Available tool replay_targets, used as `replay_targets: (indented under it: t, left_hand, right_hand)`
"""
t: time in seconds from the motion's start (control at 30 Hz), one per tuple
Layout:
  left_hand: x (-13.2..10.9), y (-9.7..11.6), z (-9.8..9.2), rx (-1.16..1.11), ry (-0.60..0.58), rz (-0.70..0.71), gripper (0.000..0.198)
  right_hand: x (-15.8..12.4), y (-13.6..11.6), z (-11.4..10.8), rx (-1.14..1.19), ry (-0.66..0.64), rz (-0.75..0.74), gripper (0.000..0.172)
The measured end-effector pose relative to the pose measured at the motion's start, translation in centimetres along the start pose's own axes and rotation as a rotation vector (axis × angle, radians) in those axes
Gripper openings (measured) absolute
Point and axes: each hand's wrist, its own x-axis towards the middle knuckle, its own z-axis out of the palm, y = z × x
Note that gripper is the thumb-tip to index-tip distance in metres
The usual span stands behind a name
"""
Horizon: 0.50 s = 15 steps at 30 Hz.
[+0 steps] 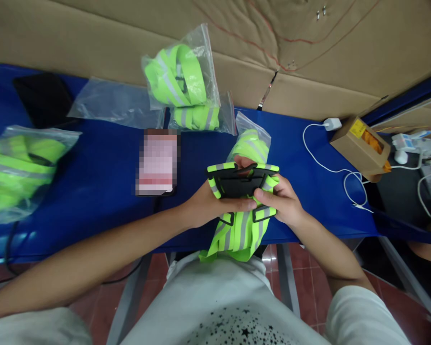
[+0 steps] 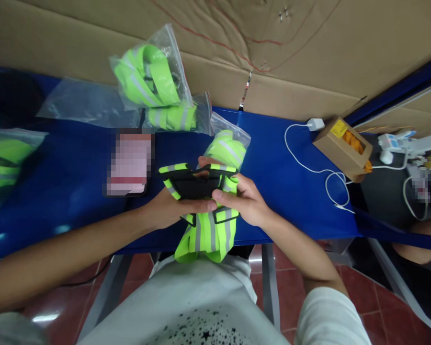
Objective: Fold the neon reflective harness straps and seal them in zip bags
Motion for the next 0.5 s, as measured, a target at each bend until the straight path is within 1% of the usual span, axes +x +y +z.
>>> replay_targets:
  t: [0.07,0.17,0.23,0.4,0.5]
  left_hand:
    - [0.0,0.1,0.2,-0.09,-0.066,-0.061,0.052]
    - [0.0,0.2,0.3,-0.226,-0.087,-0.143,0.047]
    - [0.0,0.1,0.2,-0.265,-0.097,-0.175,0.043]
    - [-0.1,0.0,0.1,-0.171,-0.088,-0.202,0.045]
    - [-0.1,-0.1,0.0,-0.087,-0.072,-0.187,0.048]
  right_hand:
    - [-0.1,-0.1,0.1,-0.034,-0.041,-0.023,0.039]
    - [-0.1,-0.2,0.1,-0.107,-0.072,-0.058,0.038]
    - [0.0,-0.4,0.0,-0.161,-0.094,-0.108,0.038]
    - [0.3,-0.9,-0.8,-0.285,-0.193,-0.237,0.043]
    - [0.6,-0.4,-1.0,-0.366,-0.186,-0.354,0.045]
